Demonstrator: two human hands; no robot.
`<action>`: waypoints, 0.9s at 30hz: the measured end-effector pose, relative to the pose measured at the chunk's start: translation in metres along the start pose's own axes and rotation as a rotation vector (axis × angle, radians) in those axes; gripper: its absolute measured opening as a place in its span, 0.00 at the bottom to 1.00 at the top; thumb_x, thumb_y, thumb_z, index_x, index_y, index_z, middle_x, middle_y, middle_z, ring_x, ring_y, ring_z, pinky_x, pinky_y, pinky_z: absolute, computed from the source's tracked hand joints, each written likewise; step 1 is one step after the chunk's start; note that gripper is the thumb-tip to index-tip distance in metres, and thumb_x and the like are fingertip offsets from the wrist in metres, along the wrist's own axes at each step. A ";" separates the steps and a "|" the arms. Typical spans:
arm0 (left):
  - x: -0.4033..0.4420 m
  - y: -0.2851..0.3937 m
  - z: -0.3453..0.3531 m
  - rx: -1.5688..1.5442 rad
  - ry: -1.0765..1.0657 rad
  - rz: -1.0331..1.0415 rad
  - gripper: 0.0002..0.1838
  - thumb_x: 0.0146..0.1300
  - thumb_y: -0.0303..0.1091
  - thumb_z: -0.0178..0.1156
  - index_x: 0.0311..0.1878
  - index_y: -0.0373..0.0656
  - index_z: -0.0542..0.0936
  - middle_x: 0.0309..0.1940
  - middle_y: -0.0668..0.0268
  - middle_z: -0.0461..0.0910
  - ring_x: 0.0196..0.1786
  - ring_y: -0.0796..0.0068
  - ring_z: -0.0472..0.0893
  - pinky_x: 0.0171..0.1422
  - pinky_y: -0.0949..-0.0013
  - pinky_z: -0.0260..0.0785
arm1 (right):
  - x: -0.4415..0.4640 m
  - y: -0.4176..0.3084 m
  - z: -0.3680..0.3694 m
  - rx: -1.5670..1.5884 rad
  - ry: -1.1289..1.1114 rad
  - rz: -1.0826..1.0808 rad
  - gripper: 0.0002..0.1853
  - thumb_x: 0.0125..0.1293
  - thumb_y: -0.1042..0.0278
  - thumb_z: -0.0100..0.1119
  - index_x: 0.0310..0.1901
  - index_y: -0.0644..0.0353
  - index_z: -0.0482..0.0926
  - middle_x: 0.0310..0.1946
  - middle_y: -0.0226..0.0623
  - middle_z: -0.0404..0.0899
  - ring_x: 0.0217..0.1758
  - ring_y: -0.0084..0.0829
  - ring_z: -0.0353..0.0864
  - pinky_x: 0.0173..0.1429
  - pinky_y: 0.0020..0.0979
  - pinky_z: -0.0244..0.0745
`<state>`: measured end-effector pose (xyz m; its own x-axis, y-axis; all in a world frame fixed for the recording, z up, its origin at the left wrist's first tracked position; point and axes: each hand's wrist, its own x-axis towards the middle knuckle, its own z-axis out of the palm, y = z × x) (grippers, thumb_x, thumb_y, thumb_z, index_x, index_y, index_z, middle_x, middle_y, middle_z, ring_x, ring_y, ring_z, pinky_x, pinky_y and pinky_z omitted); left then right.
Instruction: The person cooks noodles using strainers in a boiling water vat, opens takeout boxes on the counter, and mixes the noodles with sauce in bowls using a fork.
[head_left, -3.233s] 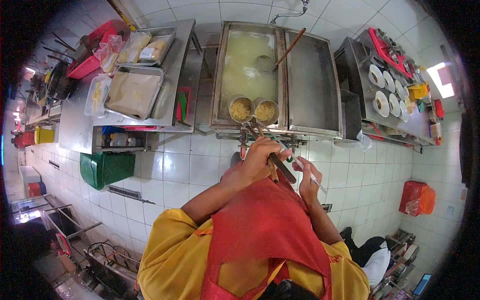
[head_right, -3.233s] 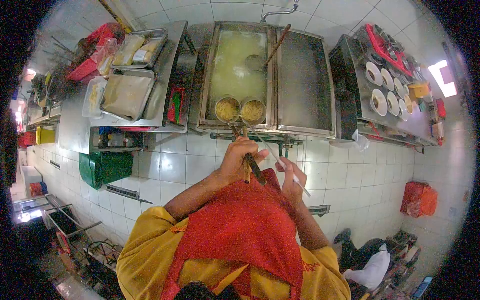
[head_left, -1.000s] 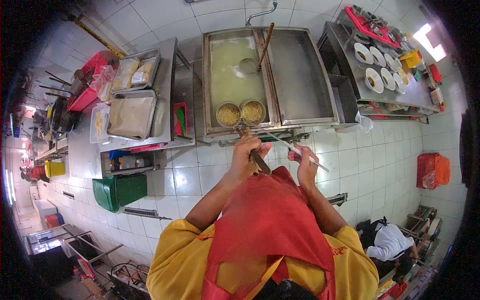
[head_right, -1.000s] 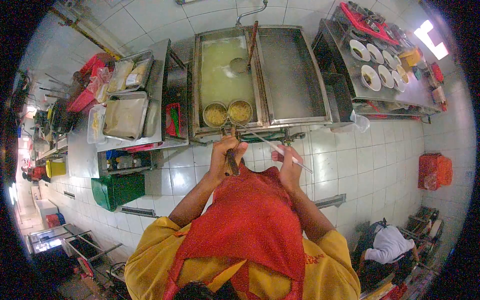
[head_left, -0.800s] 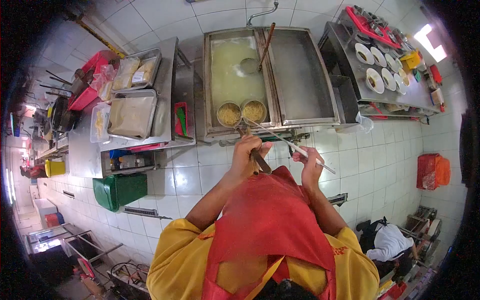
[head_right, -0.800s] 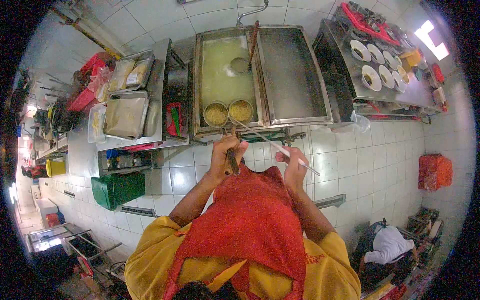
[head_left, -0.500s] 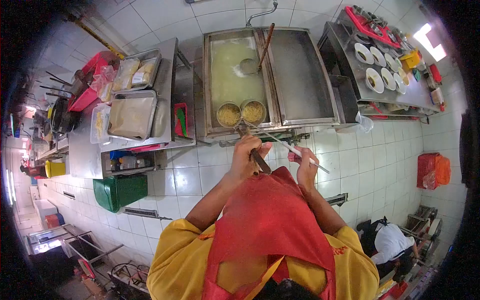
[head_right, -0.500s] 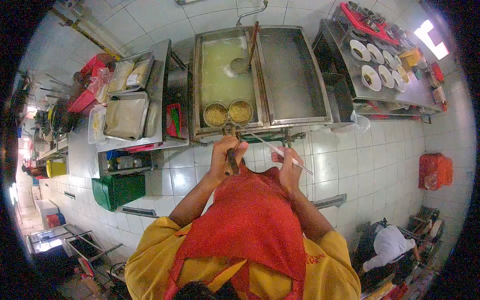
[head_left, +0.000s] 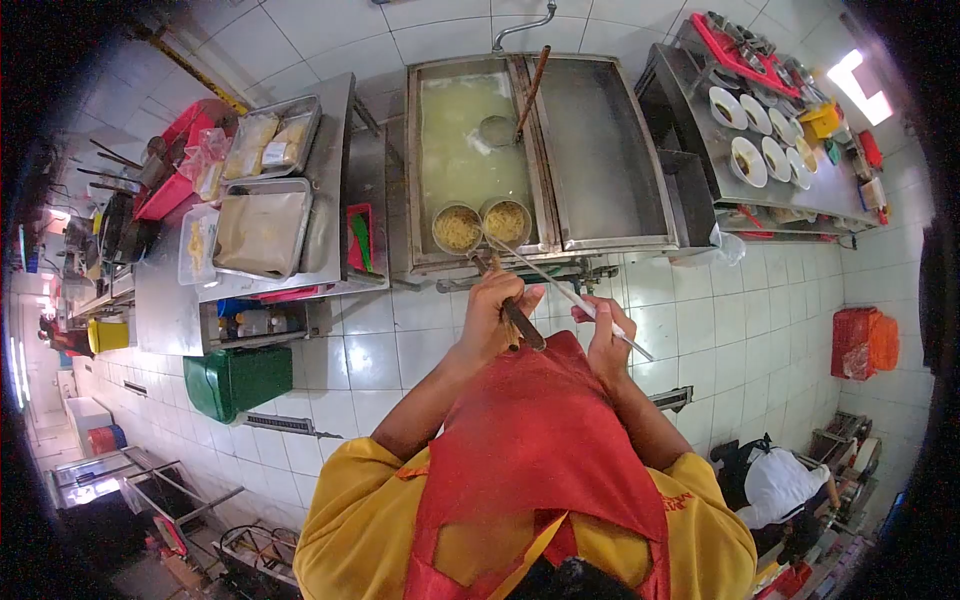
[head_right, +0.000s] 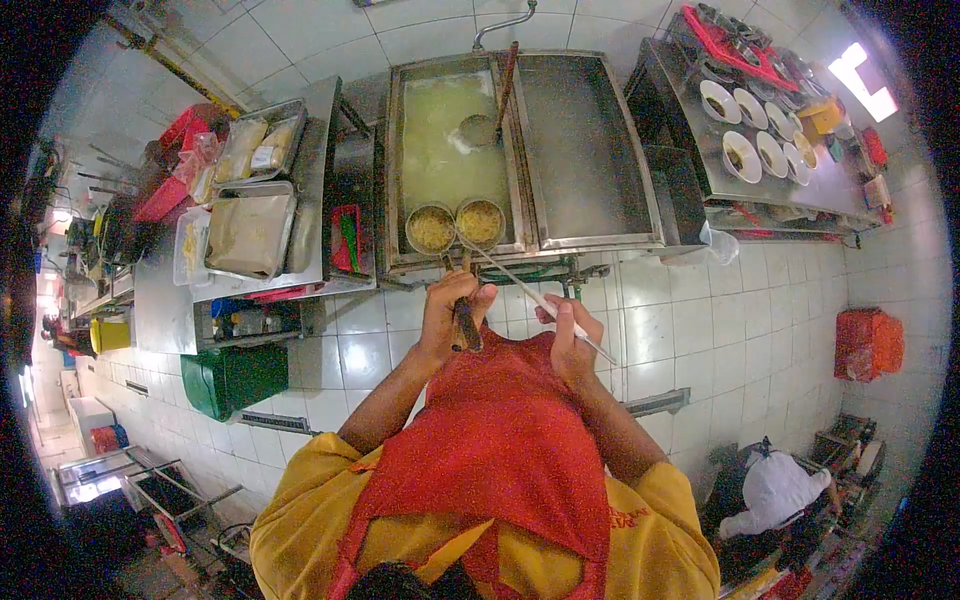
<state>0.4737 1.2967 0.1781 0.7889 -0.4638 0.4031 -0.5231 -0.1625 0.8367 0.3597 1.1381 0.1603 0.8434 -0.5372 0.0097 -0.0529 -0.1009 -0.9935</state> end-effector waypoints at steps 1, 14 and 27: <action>0.001 0.001 0.000 0.000 0.002 0.000 0.24 0.57 0.29 0.65 0.17 0.39 0.58 0.14 0.60 0.56 0.21 0.60 0.59 0.31 0.63 0.53 | 0.001 0.001 0.000 -0.019 0.012 0.033 0.20 0.74 0.64 0.41 0.43 0.75 0.78 0.29 0.45 0.82 0.33 0.30 0.82 0.42 0.29 0.76; -0.003 0.003 0.003 -0.011 -0.028 0.050 0.23 0.54 0.27 0.66 0.17 0.38 0.59 0.14 0.60 0.56 0.21 0.60 0.59 0.30 0.64 0.53 | 0.063 0.074 0.005 -0.268 -0.100 -0.076 0.18 0.73 0.59 0.46 0.42 0.67 0.79 0.29 0.42 0.82 0.29 0.29 0.80 0.37 0.29 0.74; 0.006 -0.015 -0.007 -0.263 0.205 -0.124 0.24 0.62 0.30 0.64 0.19 0.37 0.59 0.15 0.67 0.54 0.23 0.73 0.55 0.29 0.68 0.50 | 0.050 0.136 -0.033 1.053 0.180 0.651 0.16 0.72 0.61 0.47 0.46 0.67 0.75 0.32 0.40 0.81 0.34 0.30 0.81 0.43 0.24 0.81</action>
<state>0.4883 1.3019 0.1706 0.9032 -0.2663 0.3365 -0.3396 0.0360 0.9399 0.3771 1.0703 0.0295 0.7317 -0.3512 -0.5842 0.0910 0.8997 -0.4270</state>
